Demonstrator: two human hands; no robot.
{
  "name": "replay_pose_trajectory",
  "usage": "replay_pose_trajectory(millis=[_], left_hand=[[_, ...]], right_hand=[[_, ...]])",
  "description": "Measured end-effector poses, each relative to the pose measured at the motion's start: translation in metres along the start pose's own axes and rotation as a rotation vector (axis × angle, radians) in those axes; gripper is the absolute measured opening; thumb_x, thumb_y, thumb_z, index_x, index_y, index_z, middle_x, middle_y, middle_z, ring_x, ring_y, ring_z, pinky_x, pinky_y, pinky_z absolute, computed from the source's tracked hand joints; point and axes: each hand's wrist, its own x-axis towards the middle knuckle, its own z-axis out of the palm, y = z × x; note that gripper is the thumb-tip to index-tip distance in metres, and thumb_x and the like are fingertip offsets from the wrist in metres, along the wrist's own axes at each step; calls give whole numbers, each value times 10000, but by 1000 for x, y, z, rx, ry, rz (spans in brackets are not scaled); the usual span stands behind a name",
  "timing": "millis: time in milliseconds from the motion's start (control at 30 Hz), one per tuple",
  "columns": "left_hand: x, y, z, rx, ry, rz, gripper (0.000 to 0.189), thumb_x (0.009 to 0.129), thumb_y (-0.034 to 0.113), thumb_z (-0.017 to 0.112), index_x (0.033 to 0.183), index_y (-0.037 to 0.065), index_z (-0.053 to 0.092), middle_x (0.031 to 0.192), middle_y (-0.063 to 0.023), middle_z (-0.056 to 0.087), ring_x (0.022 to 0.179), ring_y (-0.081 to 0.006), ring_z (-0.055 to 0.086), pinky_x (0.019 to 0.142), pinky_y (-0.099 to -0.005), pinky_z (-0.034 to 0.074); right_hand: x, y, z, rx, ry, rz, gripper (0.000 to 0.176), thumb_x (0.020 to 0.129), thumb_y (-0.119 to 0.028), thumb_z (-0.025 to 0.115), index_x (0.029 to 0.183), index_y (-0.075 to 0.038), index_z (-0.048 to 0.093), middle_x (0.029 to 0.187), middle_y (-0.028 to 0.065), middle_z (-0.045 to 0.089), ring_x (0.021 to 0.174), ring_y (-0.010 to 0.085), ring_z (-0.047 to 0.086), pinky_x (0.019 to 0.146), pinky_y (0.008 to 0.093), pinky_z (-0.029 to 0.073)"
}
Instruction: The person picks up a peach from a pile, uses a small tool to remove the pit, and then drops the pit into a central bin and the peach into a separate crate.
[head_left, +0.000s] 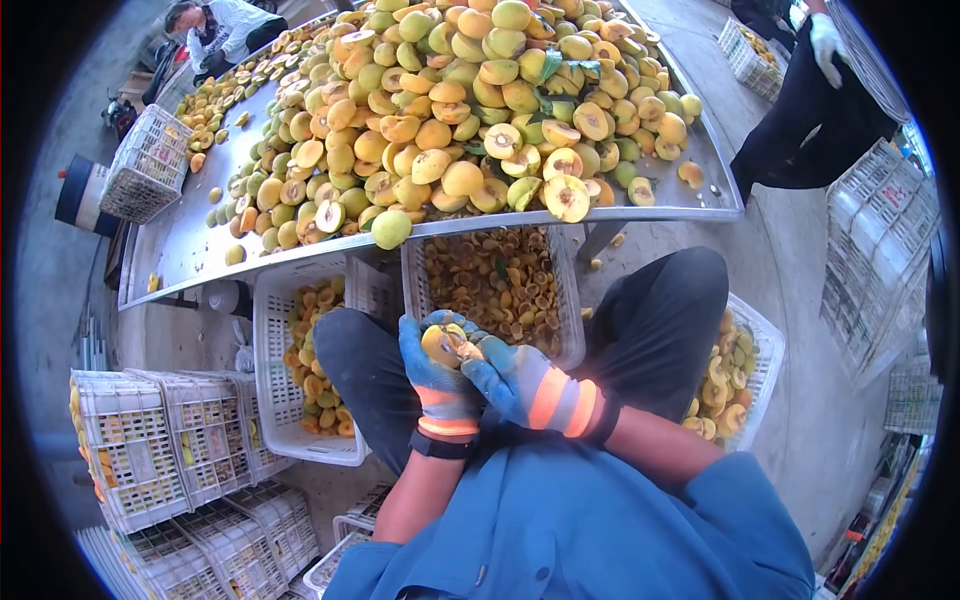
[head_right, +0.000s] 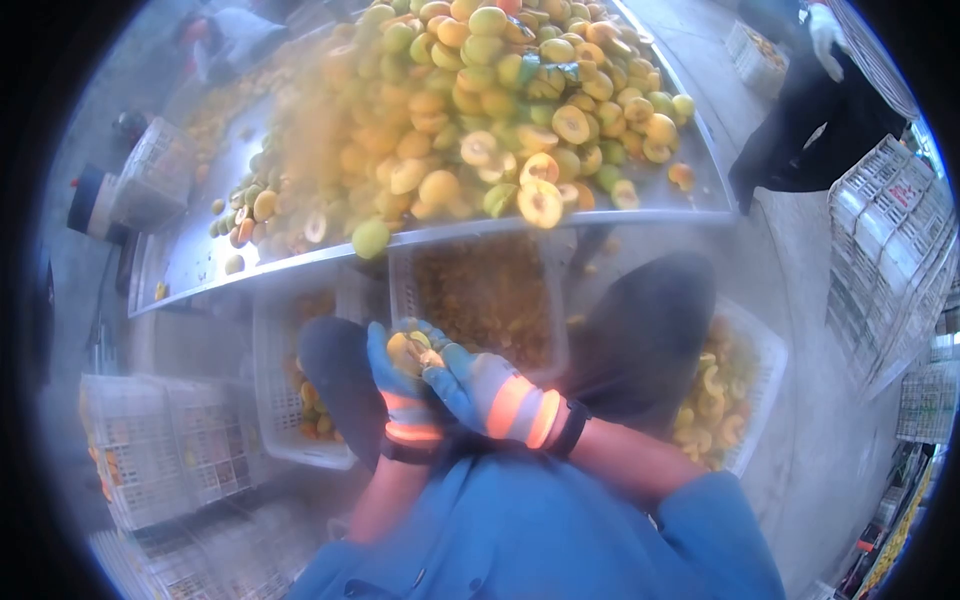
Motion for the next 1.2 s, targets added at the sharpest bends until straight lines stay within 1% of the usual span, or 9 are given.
replay_pose_trajectory(millis=[200,300,400,700,767,900,967,1067,1200], left_hand=[[6,-17,-35,708,-174,535,181,1050,138,653,1135,22,543,953,-84,637,833,-169,670,743,-303,594],[9,-16,-45,629,-179,476,209,1015,106,693,1112,20,529,955,-85,634,820,-172,675,751,-312,610],[7,-15,-42,575,-182,434,221,996,79,704,1091,20,513,972,-91,633,834,-175,686,766,-317,621],[-12,-8,-3,468,-35,254,267,1092,293,549,1048,29,548,934,-117,658,798,-217,690,757,-335,609],[-9,-5,-1,131,64,25,364,1119,371,472,1013,37,571,881,-126,670,779,-226,687,740,-333,595],[-4,-7,-5,228,90,87,480,1137,441,376,975,44,592,833,-131,682,762,-233,686,735,-335,580],[-6,-6,-2,237,80,97,467,1137,428,384,981,39,590,848,-129,687,757,-233,687,741,-340,583],[-2,-13,-19,835,-125,509,527,1136,493,391,989,32,598,844,-122,684,758,-239,688,746,-347,582],[2,-6,-22,470,-140,122,602,1115,585,418,1016,24,613,865,-119,681,779,-228,688,749,-355,587]], right_hand=[[-2,14,14,108,30,-52,385,1095,-98,516,1452,35,576,1261,257,694,1095,409,719,894,431,582],[-1,2,12,417,-91,361,388,1080,-56,530,1449,54,572,1283,256,680,1067,401,728,885,411,588],[-3,14,7,168,-82,68,357,1125,-229,482,1316,18,655,1205,258,716,1008,421,723,881,446,561],[1,32,-1,-477,-175,-331,347,1104,-208,434,1259,39,622,1001,248,723,836,437,703,763,504,551],[4,28,-3,-325,-194,-212,356,1105,-221,430,1262,30,627,1010,246,727,841,430,707,764,501,552],[8,24,-5,-268,-286,-137,340,989,-97,555,1276,77,614,1094,293,665,889,463,706,758,498,589],[6,31,-3,-141,-217,-99,390,1076,-245,478,1314,24,628,1083,262,719,940,439,716,819,471,561],[7,31,-5,47,-257,99,449,1126,-347,442,1356,-12,631,1122,234,751,998,420,724,881,442,540],[16,12,-21,123,-381,354,478,1135,-390,437,1378,-24,624,1145,206,768,995,386,732,923,439,533]])
